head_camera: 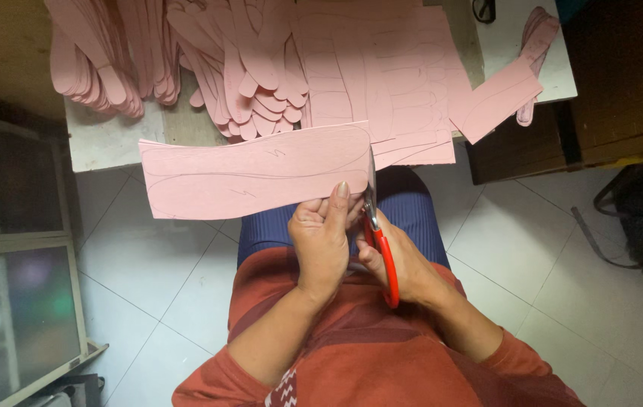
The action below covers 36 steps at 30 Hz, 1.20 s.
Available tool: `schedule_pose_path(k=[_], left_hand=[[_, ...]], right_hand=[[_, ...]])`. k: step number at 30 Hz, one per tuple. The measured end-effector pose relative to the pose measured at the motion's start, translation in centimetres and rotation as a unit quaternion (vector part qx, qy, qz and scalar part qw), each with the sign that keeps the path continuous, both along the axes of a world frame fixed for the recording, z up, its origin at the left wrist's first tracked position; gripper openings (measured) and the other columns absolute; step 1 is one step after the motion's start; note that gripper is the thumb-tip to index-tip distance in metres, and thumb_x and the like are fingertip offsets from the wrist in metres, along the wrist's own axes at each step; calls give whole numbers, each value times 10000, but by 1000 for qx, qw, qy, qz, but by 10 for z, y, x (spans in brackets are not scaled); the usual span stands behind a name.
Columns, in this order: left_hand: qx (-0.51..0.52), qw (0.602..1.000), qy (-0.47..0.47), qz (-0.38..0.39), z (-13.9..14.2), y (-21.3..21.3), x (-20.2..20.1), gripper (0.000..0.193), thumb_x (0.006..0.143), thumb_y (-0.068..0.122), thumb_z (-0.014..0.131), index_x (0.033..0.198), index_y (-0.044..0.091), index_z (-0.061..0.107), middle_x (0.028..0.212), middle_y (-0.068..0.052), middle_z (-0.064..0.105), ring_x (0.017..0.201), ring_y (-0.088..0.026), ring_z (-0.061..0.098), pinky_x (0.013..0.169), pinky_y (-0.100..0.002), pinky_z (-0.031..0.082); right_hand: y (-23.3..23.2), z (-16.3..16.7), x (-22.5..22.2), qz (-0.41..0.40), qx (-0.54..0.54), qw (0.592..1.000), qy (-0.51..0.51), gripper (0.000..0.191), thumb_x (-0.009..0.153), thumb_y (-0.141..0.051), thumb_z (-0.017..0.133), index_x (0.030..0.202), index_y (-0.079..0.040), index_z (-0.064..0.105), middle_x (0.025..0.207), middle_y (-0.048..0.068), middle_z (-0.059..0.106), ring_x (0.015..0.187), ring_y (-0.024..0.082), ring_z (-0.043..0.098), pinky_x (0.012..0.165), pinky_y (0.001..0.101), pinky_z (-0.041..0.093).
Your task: The person uses red-handled scissors to cut pink foam pieces into elongated curved shapes. They hold each piece with the left hand and cut along a pre-drawn outline, then place the finished shape on a growing pile on the table.
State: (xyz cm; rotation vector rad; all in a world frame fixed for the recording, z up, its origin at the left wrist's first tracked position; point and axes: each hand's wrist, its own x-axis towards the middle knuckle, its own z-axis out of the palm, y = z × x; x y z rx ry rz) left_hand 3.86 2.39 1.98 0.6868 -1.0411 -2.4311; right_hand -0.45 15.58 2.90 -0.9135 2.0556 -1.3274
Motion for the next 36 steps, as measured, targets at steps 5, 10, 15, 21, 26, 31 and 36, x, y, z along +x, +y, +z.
schedule_pose_path(k=[5,10,15,21,26,31,36], left_hand=[[-20,999,-32,-17,2,1,2,269,1013,161,641,1103,-87,694,1049,-155,759,912,-171,733,764,-295,578],[-20,999,-19,-19,4,3,0,273,1019,164,641,1107,-88,700,1054,-153,764,926,-162,735,847,-277,610],[-10,1000,-18,-22,4,3,0,279,1023,158,634,1100,-102,698,1056,-166,765,934,-171,742,867,-285,615],[16,999,17,-23,3,-2,-2,259,1022,141,634,1109,-98,684,1064,-158,752,971,-187,744,923,-316,625],[-38,999,7,-34,2,-15,-2,230,1025,130,638,1106,-80,683,1036,-155,754,942,-189,742,884,-318,623],[-103,994,29,-11,2,-25,-2,204,1022,75,654,1174,-59,637,1053,-143,741,913,-149,714,846,-285,597],[-109,992,53,-16,1,-22,-3,198,1011,32,661,1183,-51,610,1087,-137,730,962,-136,712,881,-273,593]], right_hand=[[-1,-1,4,-24,-27,998,-53,931,893,-855,320,1221,-5,511,743,40,539,605,141,517,552,298,459],[-2,-2,9,-61,-33,993,-91,957,843,-897,321,1112,-6,540,692,8,501,568,87,491,502,253,441],[0,-4,9,-72,-25,993,-86,911,848,-884,317,1026,-20,543,634,-18,491,518,80,485,473,247,433],[2,-2,7,-63,-44,988,-135,836,857,-845,393,987,-29,526,619,-8,469,507,90,475,462,250,442],[9,4,-1,-26,-23,995,-97,782,903,-821,384,925,-51,519,618,-23,497,498,78,533,464,239,486],[12,9,-2,-13,17,993,-118,776,881,-806,425,957,-42,531,601,-14,492,503,93,516,461,258,455],[4,15,-4,1,-22,992,-128,888,888,-848,406,1172,-22,567,742,3,536,656,98,536,598,255,488]])
